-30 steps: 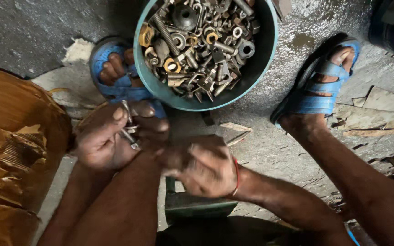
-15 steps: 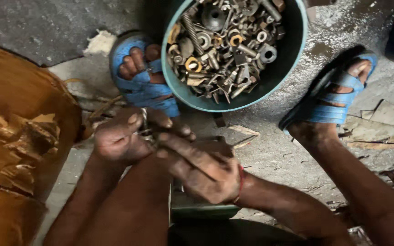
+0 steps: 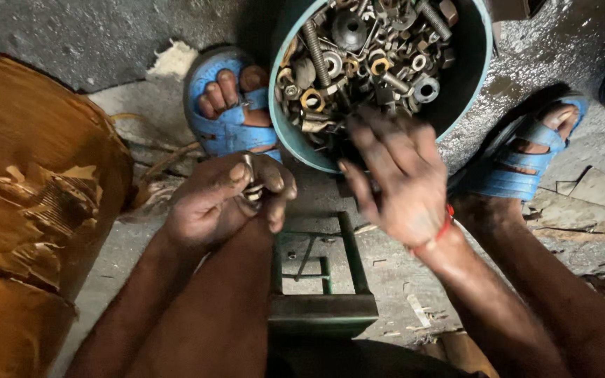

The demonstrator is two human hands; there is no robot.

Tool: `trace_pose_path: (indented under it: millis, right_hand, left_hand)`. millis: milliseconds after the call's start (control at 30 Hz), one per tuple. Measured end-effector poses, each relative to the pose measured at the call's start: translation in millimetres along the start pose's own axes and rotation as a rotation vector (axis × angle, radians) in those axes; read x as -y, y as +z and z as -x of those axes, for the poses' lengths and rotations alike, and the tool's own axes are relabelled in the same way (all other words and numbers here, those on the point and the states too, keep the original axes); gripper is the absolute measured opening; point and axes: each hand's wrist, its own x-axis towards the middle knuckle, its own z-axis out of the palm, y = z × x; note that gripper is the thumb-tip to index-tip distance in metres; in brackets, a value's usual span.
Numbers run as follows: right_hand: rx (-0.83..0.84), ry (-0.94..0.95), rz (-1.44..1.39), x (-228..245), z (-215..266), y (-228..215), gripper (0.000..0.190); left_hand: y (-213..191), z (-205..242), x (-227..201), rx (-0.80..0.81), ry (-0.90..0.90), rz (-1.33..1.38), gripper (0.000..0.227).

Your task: The person sits on the floor and sorts through a bucket of mixed metal hardware, picking out bolts, nuts, and washers by hand. They examine each piece and place selected items into their left hand while continuing to sift through the remaining contents.

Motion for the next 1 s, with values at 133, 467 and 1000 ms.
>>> trace_pose_path:
  millis: [133,467,1000]
  right_hand:
    - [0.086,-0.06,0.151,3,-12,5,0.051]
    - [-0.059,0.045,0.051,-17,41,4,0.03]
    - [-0.264,0.211,0.031,-52,34,-15,0.013]
  left_hand:
    - [-1,2,-1,-0.059,-0.033,-0.048,0.04]
    - [1,6,-2,-0.075,-0.021,-0.072,0.04]
    - [0,7,-3,-0.109,0.01,-0.057,0.04]
